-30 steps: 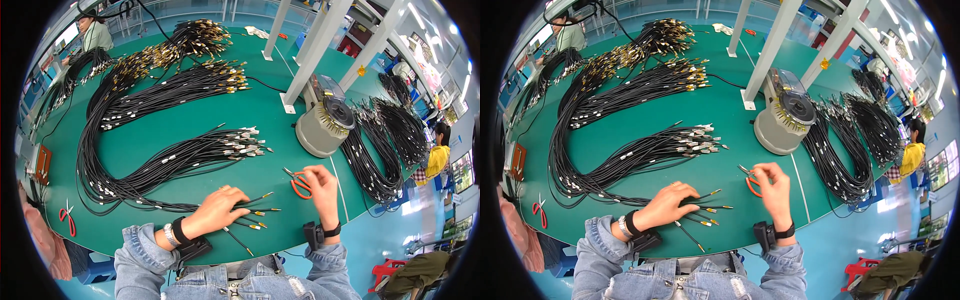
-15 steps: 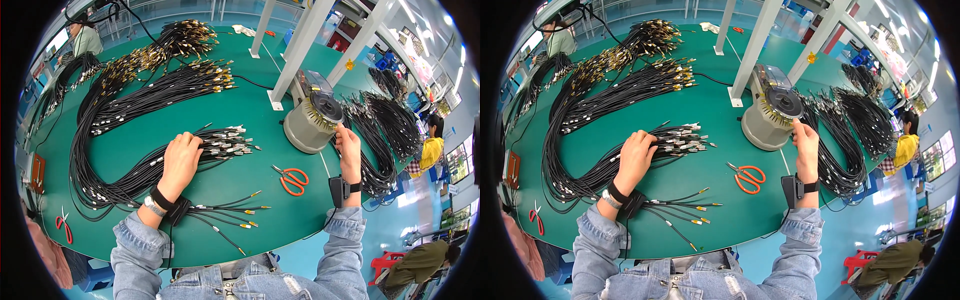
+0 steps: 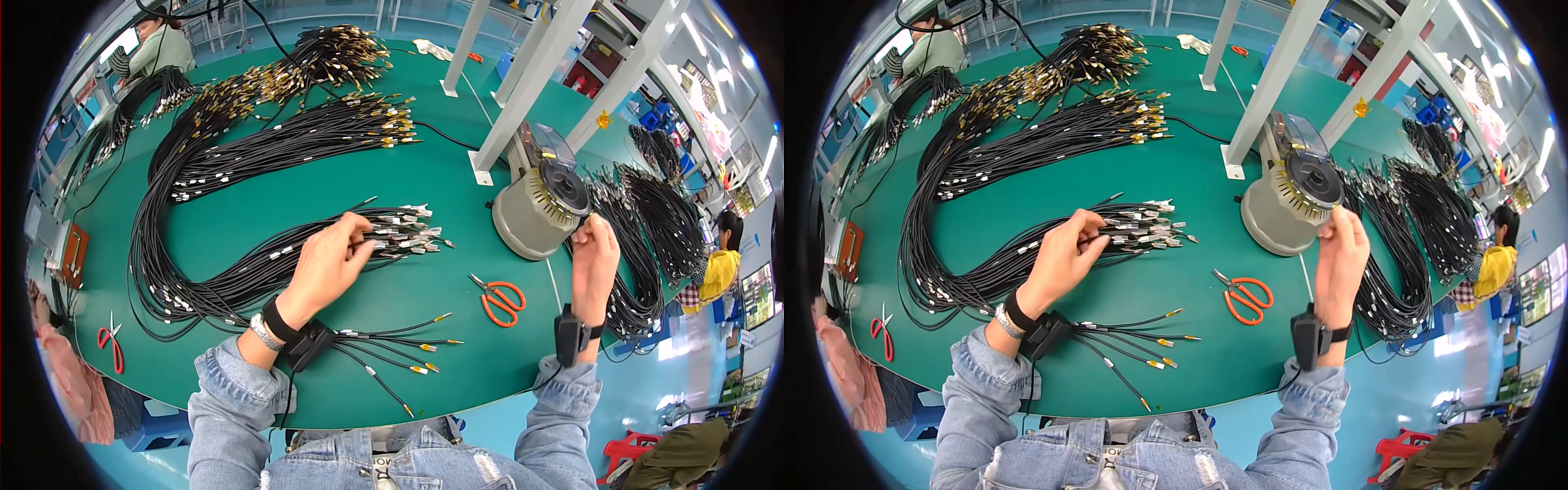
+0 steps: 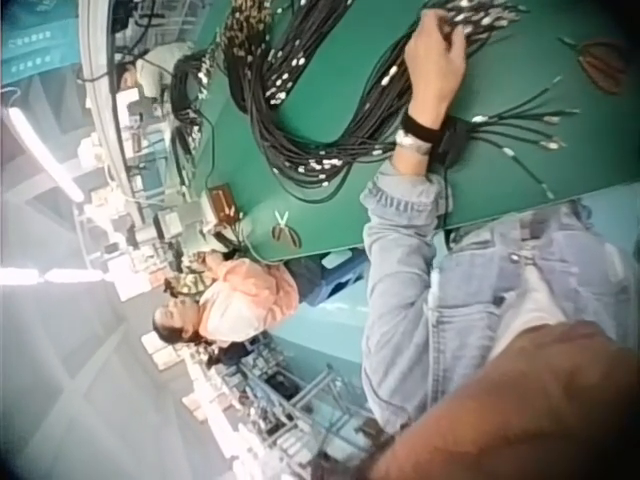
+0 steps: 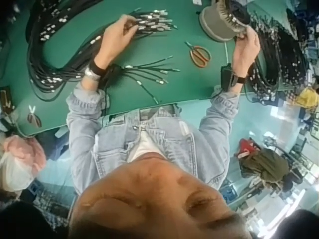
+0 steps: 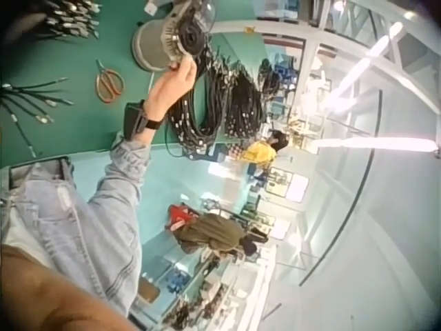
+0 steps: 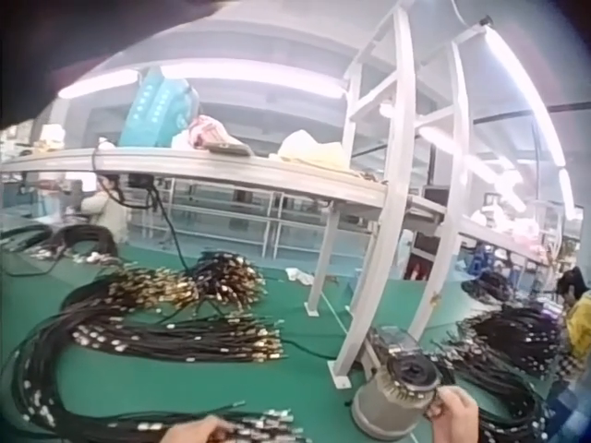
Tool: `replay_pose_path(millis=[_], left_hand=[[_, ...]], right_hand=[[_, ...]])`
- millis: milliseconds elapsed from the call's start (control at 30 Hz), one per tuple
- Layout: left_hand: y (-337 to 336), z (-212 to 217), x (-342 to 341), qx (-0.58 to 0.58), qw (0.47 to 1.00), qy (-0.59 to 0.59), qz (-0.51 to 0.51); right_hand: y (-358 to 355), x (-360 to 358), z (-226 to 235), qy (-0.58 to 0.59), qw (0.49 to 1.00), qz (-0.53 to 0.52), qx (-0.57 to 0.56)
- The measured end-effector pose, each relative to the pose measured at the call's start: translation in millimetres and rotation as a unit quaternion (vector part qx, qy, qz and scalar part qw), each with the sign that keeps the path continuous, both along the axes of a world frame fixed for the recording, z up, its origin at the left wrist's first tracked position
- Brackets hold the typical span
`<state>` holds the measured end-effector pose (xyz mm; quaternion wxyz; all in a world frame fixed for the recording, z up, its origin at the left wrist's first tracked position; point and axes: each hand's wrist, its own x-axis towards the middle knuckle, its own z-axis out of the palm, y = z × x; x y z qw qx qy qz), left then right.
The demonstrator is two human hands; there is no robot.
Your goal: Assemble connectors onto wire bundles and trim excess components at a factory workbench.
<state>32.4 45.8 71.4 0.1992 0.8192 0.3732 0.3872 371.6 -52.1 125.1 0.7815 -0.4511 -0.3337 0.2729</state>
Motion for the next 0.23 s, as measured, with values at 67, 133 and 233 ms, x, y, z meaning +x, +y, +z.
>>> replay_pose_path(millis=[67, 133, 233], left_hand=[[-10.3, 13.1, 5.6, -0.061, 0.997, -0.004, -0.042], [-18.2, 16.1, 11.9, -0.027, 0.997, -0.015, -0.070], [-25.8, 18.2, 19.7, 0.043, 0.990, -0.038, -0.129]], right_hand=[[-9.8, -30.2, 3.4, 0.022, 0.997, 0.067, 0.022], [-17.0, -62.0, -0.8, 0.029, 0.995, 0.089, 0.016], [-31.1, -102.5, -10.8, 0.011, 0.988, 0.154, -0.008]])
